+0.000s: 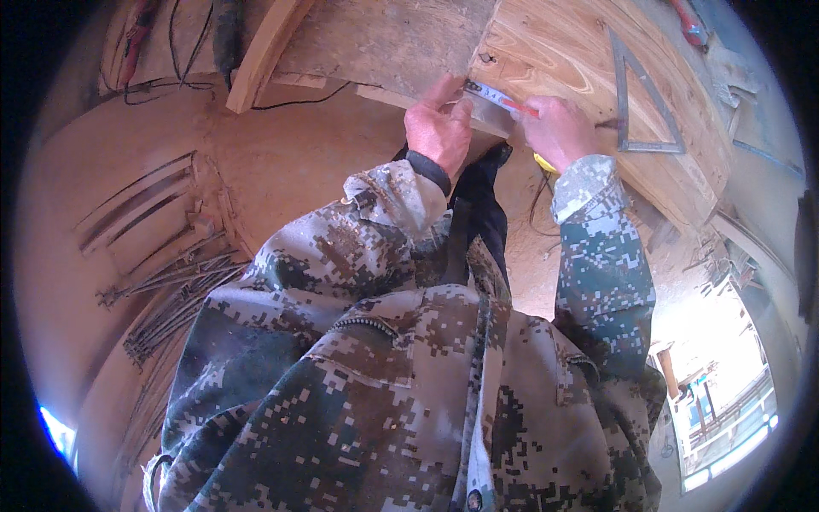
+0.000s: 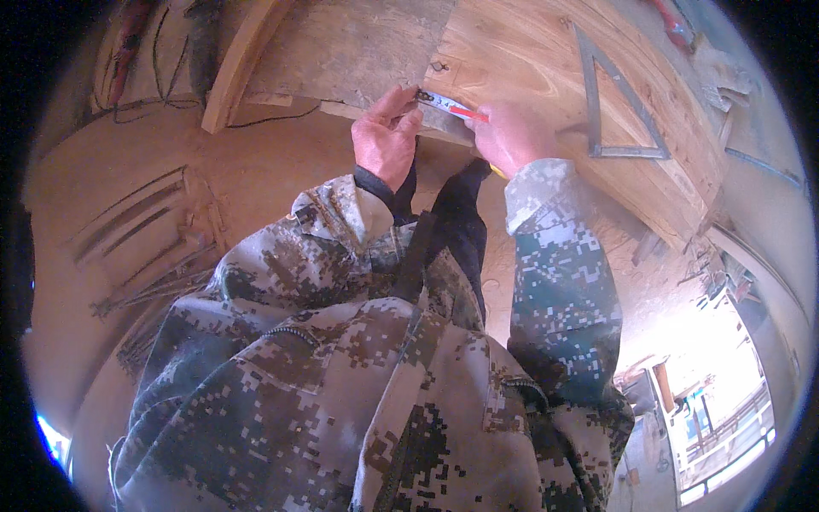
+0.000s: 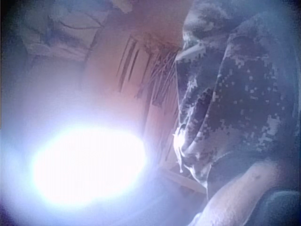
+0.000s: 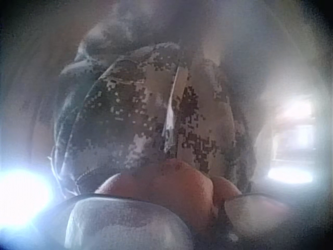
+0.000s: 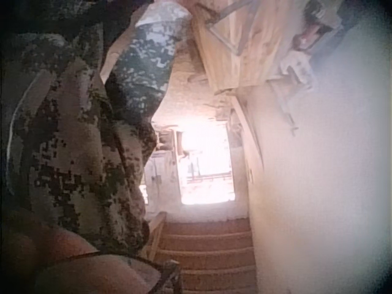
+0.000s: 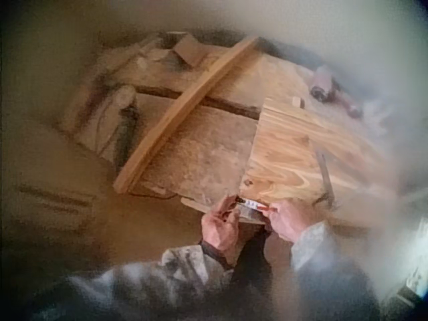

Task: The person measures a wooden plank with a tape measure and marks it with a pencil. They then use a try square to draw straight lines on the plank, repeating the process on different sections of the wood.

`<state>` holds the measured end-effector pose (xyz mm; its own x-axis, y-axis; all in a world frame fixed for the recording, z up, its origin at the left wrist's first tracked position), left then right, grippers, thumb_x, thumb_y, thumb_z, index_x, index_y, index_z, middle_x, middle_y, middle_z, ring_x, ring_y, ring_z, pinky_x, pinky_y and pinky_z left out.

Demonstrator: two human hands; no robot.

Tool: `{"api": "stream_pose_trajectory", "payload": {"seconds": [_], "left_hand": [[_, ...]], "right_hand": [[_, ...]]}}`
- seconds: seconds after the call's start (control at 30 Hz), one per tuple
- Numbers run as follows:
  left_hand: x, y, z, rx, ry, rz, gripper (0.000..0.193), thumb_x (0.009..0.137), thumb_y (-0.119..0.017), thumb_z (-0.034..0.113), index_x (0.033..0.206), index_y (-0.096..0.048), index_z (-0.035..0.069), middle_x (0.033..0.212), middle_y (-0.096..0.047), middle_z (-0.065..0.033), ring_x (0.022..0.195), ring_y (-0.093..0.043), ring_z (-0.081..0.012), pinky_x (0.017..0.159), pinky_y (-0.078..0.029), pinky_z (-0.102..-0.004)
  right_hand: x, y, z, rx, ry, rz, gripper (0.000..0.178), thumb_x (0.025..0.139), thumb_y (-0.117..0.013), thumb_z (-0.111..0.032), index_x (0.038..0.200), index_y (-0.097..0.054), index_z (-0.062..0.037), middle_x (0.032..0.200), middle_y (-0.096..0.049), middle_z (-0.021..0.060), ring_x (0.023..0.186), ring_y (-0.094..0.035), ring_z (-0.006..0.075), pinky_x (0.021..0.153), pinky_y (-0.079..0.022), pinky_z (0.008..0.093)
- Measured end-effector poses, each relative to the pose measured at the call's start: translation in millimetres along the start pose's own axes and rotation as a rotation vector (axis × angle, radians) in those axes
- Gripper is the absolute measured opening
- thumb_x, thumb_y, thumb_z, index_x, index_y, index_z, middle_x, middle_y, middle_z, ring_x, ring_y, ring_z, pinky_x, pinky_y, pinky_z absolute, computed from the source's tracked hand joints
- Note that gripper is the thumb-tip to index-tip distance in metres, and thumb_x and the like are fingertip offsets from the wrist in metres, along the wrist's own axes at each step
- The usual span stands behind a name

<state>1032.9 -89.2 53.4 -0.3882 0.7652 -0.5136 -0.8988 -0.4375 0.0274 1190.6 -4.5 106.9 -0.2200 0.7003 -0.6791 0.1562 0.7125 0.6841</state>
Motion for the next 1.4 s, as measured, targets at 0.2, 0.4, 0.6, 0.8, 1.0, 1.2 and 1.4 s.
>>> {"api": "stream_pose_trajectory", "payload": {"seconds": [0.2, 0.4, 0.6, 0.8, 1.0, 1.2, 1.4], "left_hand": [[12, 0, 3, 0.168, 0.021, 0.046, 0.033, 0.084, -0.073, 0.005, 0.115, -0.068, -0.007, 0.106, -0.073, -0.0134, 0.094, -0.068, -0.0159, 0.086, -0.053, -0.0284], [32, 8, -5, 0.166, -0.020, 0.123, 0.022, 0.081, -0.076, 0.005, 0.101, -0.074, -0.005, 0.093, -0.075, -0.0102, 0.085, -0.068, -0.0142, 0.080, -0.053, -0.0271], [36, 9, -1, 0.039, 0.003, 0.148, 0.020, 0.080, -0.078, 0.004, 0.098, -0.074, -0.005, 0.090, -0.074, -0.0087, 0.083, -0.067, -0.0127, 0.078, -0.053, -0.0275], [51, 22, 2, -0.194, 0.058, 0.169, 0.042, 0.082, -0.077, 0.002, 0.118, -0.060, -0.013, 0.097, -0.071, -0.0148, 0.084, -0.067, -0.0184, 0.080, -0.052, -0.0293], [67, 30, -5, -0.538, 0.295, 0.053, 0.049, 0.088, -0.060, -0.009, 0.134, -0.043, -0.010, 0.108, -0.065, -0.0217, 0.093, -0.068, -0.0299, 0.080, -0.054, -0.0357], [72, 53, 1, -0.638, 0.306, -0.173, 0.033, 0.090, -0.055, -0.010, 0.121, -0.046, -0.004, 0.115, -0.062, -0.0205, 0.110, -0.063, -0.0315, 0.084, -0.055, -0.0366], [66, 49, 1, -0.721, 0.282, -0.105, 0.050, 0.089, -0.054, -0.012, 0.135, -0.034, -0.010, 0.117, -0.063, -0.0262, 0.104, -0.067, -0.0329, 0.085, -0.056, -0.0404]], "right_hand": [[-13, 3, 24, 0.156, -0.025, 0.142, 0.034, 0.088, -0.068, -0.037, 0.094, -0.070, -0.0036, 0.090, -0.069, 0.0212, 0.087, -0.066, 0.0400, 0.076, -0.050, 0.0464], [-43, -18, 84, 0.227, -0.110, 0.371, 0.030, 0.085, -0.074, -0.030, 0.092, -0.068, -0.0016, 0.084, -0.068, 0.0168, 0.075, -0.066, 0.0321, 0.072, -0.051, 0.0391], [-69, -17, 130, 0.302, -0.204, 0.447, 0.019, 0.084, -0.077, -0.017, 0.087, -0.066, -0.0011, 0.080, -0.064, 0.0108, 0.073, -0.063, 0.0196, 0.069, -0.049, 0.0325], [-51, -15, 110, 0.142, 0.140, 0.493, 0.015, 0.081, -0.075, -0.008, 0.079, -0.061, -0.0010, 0.075, -0.057, 0.0127, 0.069, -0.059, 0.0289, 0.064, -0.046, 0.0376], [-30, -5, 90, 0.179, 0.264, 0.462, 0.011, 0.079, -0.071, -0.006, 0.079, -0.061, -0.0024, 0.080, -0.059, 0.0163, 0.076, -0.060, 0.0386, 0.066, -0.047, 0.0447], [-18, -14, 54, 0.151, 0.292, 0.476, 0.012, 0.077, -0.073, -0.003, 0.078, -0.061, -0.0025, 0.079, -0.059, 0.0143, 0.072, -0.060, 0.0354, 0.063, -0.047, 0.0410], [-20, -15, 45, 0.132, 0.329, 0.510, 0.013, 0.076, -0.073, -0.004, 0.076, -0.059, -0.0044, 0.079, -0.059, 0.0133, 0.073, -0.061, 0.0354, 0.063, -0.047, 0.0428]]}}
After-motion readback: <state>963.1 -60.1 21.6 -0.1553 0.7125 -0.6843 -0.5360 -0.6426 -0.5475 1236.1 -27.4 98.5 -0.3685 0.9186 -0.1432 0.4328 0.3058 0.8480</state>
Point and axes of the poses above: each hand's wrist, its own x-axis towards the middle knuckle, its own y-axis out of the back of the hand, z = x × y, the point moved 2 cm from there along x, towards the middle knuckle
